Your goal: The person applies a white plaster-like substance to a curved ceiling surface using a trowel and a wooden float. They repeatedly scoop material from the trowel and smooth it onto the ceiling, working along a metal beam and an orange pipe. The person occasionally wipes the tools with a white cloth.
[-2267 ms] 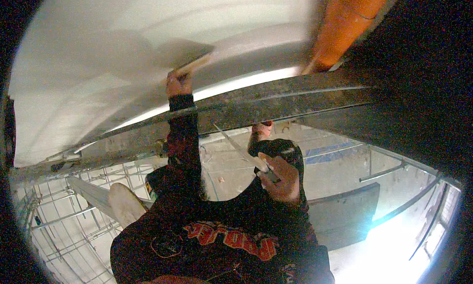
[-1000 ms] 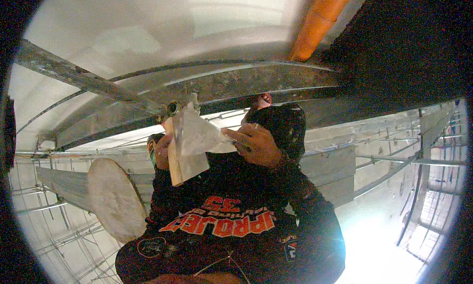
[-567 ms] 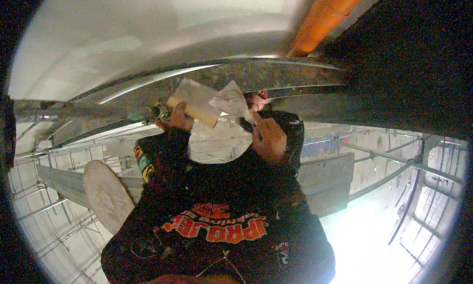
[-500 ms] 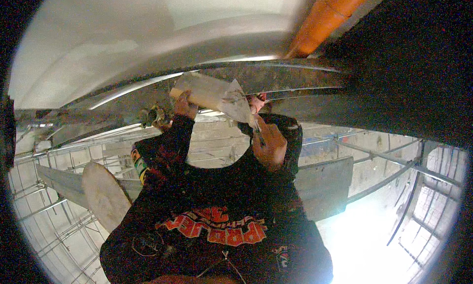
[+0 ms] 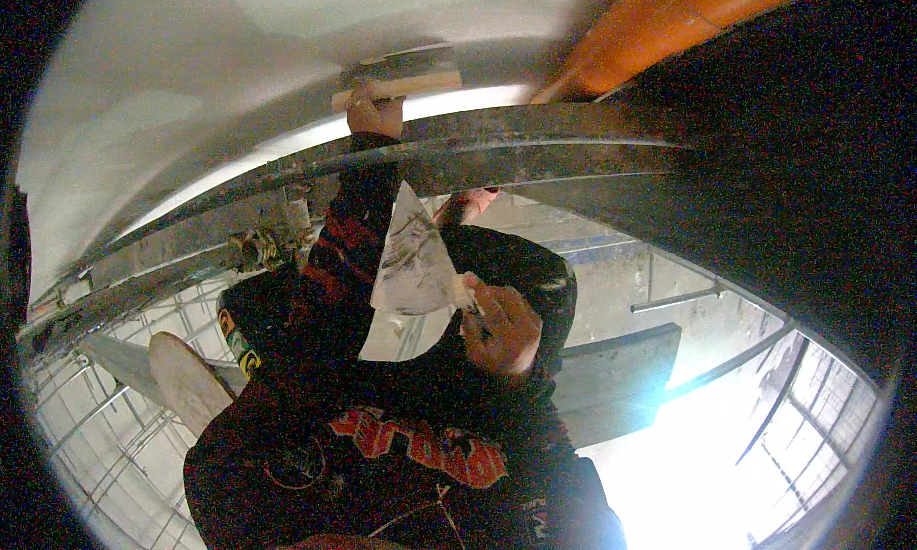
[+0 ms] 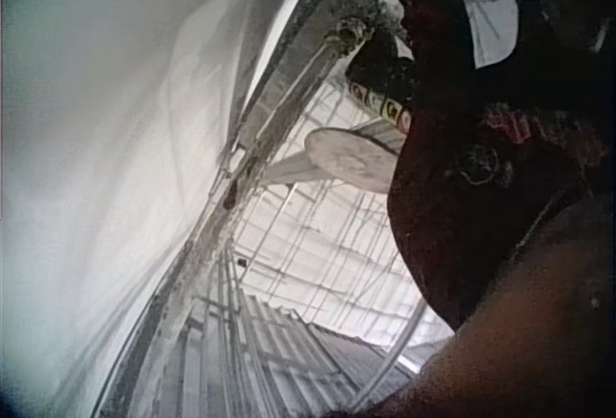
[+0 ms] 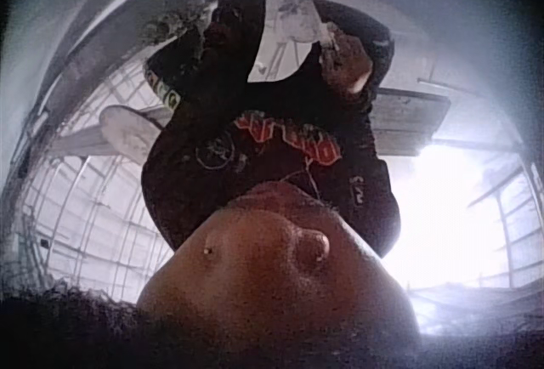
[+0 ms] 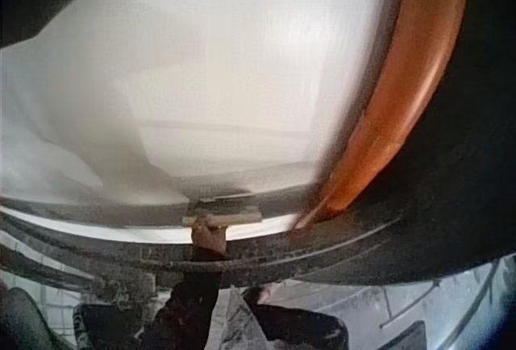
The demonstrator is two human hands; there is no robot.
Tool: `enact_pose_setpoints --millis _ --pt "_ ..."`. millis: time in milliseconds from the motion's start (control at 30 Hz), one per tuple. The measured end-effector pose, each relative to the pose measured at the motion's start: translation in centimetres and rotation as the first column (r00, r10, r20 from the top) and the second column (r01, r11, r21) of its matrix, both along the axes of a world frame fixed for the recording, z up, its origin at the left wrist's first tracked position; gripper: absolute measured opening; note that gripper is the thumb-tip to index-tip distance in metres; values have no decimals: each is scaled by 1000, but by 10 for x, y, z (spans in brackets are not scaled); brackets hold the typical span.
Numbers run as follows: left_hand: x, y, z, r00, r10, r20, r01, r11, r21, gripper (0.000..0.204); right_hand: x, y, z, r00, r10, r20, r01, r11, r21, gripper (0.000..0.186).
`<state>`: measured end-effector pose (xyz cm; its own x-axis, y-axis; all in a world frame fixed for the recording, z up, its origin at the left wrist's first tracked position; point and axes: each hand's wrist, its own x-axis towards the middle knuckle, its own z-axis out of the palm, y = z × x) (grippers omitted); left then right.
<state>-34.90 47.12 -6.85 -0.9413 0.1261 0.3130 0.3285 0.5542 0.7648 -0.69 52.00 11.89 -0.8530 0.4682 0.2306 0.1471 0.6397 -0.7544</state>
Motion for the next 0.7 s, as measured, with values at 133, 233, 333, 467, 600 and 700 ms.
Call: enact_pose_setpoints --millis 133,233,333,467,600,700 --pt "-13 11 51 986 71 -148 -98 978 -182 40 -1 2 2 1000 -8 -3 8 1000 5 44" --pt "-39 -2 90 996 31 -88 -59 943 -328 44 -1 0 0 1000 19 -25 -21 997 -79 44" --pt "-34 22 70 969 -33 -244 21 998 -52 44 7 8 -3 998 -35 42 33 998 59 45" --pt "34 -48 79 995 9 -97 -14 998 -55 36 1 2 6 1000 8 10 -8 999 45 45" --pt "41 -79 -31 994 -84 69 83 996 19 49 1 -2 2 999 39 -3 -38 999 20 40" --pt "25 -60 -57 985 -149 92 166 959 -230 56 2 2 -3 998 57 22 -57 998 18 38"
